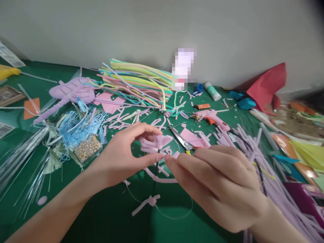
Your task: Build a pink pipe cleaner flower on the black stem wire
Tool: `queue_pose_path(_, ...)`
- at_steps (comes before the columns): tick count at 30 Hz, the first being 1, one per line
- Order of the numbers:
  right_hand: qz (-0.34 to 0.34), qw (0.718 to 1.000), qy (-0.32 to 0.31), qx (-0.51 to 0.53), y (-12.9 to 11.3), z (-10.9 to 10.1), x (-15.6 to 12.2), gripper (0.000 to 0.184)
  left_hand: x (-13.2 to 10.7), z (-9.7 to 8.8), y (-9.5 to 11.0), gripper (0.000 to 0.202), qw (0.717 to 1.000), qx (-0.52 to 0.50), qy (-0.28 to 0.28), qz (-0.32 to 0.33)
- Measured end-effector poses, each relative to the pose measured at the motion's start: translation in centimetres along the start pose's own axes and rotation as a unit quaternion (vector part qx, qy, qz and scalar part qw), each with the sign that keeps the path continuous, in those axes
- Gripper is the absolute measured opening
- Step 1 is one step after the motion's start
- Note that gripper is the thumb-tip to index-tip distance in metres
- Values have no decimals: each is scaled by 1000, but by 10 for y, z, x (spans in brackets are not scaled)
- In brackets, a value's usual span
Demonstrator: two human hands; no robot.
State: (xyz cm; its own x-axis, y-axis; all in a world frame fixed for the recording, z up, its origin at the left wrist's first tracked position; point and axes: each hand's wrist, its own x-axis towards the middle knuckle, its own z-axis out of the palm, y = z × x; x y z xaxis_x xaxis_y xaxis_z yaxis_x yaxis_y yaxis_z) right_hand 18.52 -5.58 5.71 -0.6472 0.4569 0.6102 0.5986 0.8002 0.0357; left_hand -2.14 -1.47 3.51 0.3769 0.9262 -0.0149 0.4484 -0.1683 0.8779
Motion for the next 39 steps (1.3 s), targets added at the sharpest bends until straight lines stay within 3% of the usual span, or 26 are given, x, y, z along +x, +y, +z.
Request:
queue_pose_path(6,-17,998,-47,-24,4,1,0,22,-2,-2,4,28,997,78,22,18)
queue_pose_path(10,-31,998,-30,-47,2,3,-2,26,-1,-5,3,29,989,137,30,56)
queue_pose_path(17,-26,997,-37,-58,4,-1,-1,19,2,-15,-5,28,972,171,9,159)
queue_pose_path(25,-42,998,-7,-53,5,-1,-5,14,0,-15,-10,30,923,247,62,288)
queue_pose_path(33,-40,993,-3,-107,6,-5,0,20,1,-12,-8,19,912,239,77,325)
queue_pose_path(39,9,997,24,-74,12,-2,-3,20,-2,-13,-3,15,930,211,62,294)
